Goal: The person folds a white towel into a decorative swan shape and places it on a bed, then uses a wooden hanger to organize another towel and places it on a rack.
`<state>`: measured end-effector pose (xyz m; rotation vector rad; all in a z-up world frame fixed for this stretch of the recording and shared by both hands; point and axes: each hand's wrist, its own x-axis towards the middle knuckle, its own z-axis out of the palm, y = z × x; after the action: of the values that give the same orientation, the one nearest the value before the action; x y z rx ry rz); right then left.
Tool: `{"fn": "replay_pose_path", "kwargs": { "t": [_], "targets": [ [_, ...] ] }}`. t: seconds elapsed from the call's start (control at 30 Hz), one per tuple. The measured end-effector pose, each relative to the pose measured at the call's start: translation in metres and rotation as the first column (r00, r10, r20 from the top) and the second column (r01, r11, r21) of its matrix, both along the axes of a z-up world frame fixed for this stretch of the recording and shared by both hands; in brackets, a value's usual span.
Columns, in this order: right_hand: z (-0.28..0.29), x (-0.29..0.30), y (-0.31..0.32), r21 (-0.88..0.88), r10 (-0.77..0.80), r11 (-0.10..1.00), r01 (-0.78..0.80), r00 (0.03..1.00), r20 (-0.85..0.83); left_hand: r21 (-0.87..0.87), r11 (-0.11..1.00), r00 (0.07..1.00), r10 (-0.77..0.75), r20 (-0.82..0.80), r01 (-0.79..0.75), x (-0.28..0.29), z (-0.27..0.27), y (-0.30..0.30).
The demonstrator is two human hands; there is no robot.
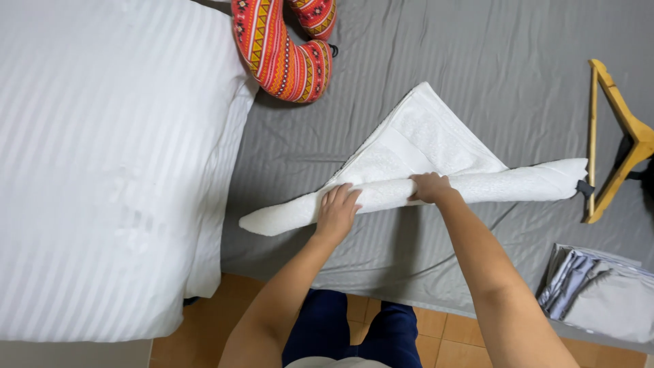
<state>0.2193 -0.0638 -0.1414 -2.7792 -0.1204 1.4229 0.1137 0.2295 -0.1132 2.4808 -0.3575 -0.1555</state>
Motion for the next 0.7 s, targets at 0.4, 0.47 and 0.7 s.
{"fn": "replay_pose_path", "kwargs": {
  "t": [0.4,0.47,0.7],
  "targets": [
    [-0.002,-0.068,0.016,-0.022,0.055,0.998,-0.051,0.908,0.416,0.167,0.984,0.995,-0.051,-0.087,0.065,-0.019,-0.031,0.098],
    [0.001,-0.092,0.036,-0.060,0.121,0.992,-0.107,0.771,0.625,0.153,0.986,0.993,-0.051,-0.104,0.066,-0.015,-0.034,0.099],
    [0.011,-0.134,0.082,0.250,-0.080,0.964,-0.092,0.795,0.602,0.237,0.971,0.990,0.002,-0.138,0.031,-0.021,-0.025,0.074]
  ]
}}
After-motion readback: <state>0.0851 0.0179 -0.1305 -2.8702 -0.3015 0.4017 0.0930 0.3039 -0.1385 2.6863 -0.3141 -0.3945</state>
